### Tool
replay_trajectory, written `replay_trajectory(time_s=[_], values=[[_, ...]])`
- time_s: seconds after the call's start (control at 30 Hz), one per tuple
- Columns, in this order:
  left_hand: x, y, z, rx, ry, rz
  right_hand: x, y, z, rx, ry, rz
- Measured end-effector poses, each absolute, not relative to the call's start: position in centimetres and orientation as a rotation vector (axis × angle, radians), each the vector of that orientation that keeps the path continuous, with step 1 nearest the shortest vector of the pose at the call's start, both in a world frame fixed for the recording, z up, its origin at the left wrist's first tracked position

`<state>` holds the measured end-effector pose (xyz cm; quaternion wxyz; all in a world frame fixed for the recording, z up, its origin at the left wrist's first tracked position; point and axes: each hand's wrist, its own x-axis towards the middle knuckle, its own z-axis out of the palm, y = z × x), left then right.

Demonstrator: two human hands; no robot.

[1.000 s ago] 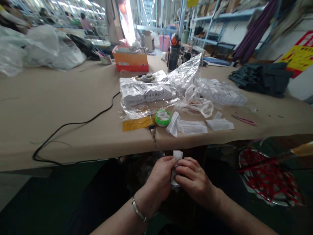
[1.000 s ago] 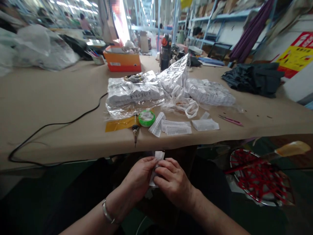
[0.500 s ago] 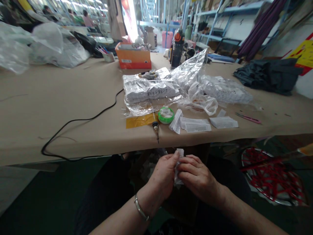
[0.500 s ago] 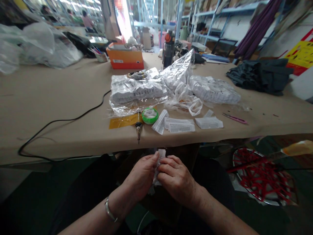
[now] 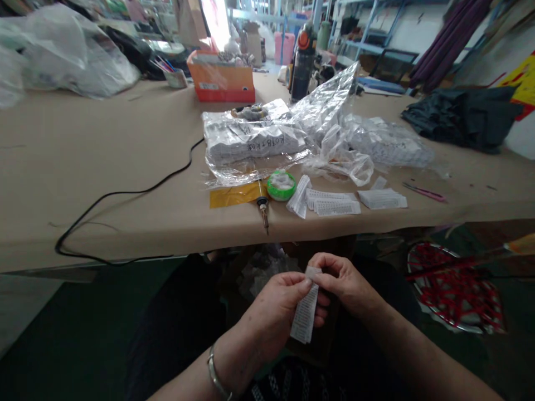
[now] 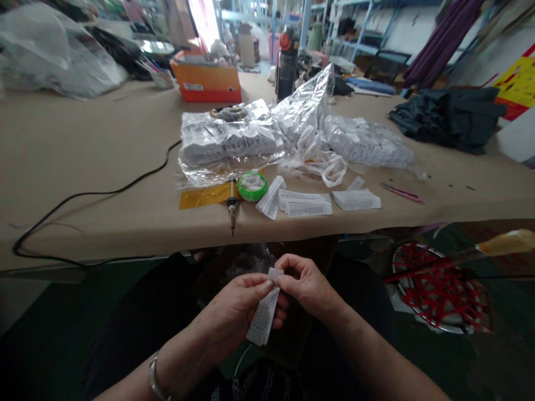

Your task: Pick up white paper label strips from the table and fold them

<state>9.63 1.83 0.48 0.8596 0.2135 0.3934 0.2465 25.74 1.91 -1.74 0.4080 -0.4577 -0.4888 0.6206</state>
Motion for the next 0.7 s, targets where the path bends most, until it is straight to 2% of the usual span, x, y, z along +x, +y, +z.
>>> replay_trajectory(time_s=[0.27, 0.53, 0.7], values=[[8.1, 0.3, -0.8, 0.394, 0.69, 0.408, 25.4, 0.2, -2.7, -1.133, -1.188, 1.69], [7.4, -0.8, -0.7, 0.375, 0.602, 0.294, 26.3, 1.3, -3.7, -0.608, -1.388, 2.132], [7.8, -1.5, -0.9, 0.354, 0.629, 0.281, 25.3, 1.1, -5.1, -0.514, -1.159, 2.274]])
